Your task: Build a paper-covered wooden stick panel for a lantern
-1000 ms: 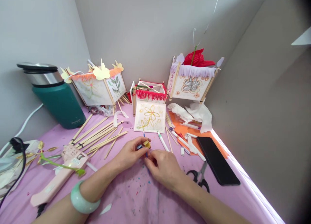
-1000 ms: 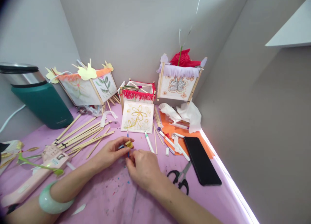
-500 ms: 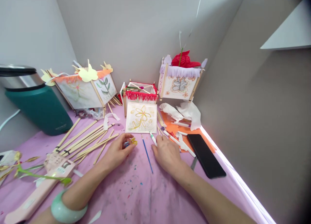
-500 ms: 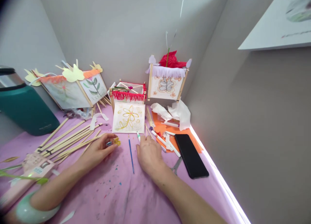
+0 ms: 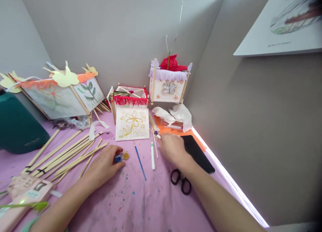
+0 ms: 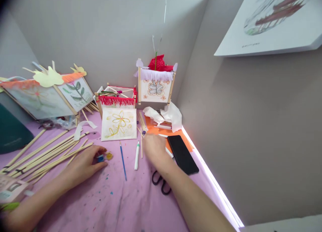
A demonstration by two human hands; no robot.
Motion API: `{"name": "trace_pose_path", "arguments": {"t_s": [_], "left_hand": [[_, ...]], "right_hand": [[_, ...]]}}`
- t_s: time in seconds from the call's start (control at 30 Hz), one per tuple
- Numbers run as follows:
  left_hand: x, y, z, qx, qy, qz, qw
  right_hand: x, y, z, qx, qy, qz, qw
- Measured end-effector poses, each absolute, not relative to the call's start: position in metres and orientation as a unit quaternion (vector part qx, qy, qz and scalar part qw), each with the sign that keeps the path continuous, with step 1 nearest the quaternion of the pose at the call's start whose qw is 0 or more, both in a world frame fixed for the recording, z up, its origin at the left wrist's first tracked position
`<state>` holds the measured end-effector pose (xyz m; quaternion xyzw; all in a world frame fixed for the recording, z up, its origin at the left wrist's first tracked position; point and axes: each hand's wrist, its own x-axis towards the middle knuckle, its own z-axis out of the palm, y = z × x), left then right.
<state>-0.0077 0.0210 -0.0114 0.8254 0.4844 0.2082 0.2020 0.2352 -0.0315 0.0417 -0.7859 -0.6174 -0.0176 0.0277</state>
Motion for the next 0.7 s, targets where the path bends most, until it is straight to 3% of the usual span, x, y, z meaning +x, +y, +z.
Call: {"name": "trace_pose_path", "arguments": {"t_s": [0.23,0.7], "left_hand": [[-0.013,0.025,-0.010,0.841,0.477,0.192,0.171],[-0.010,0.023,-0.008,0.833,0.471,0.215,0.196]], "right_hand": [[0.300,-0.020,0.052,-0.833,-0.552,-0.018,0.016],[0.311,-0.011,0.040,-0.843,-0.537,0.005,0.027]]}}
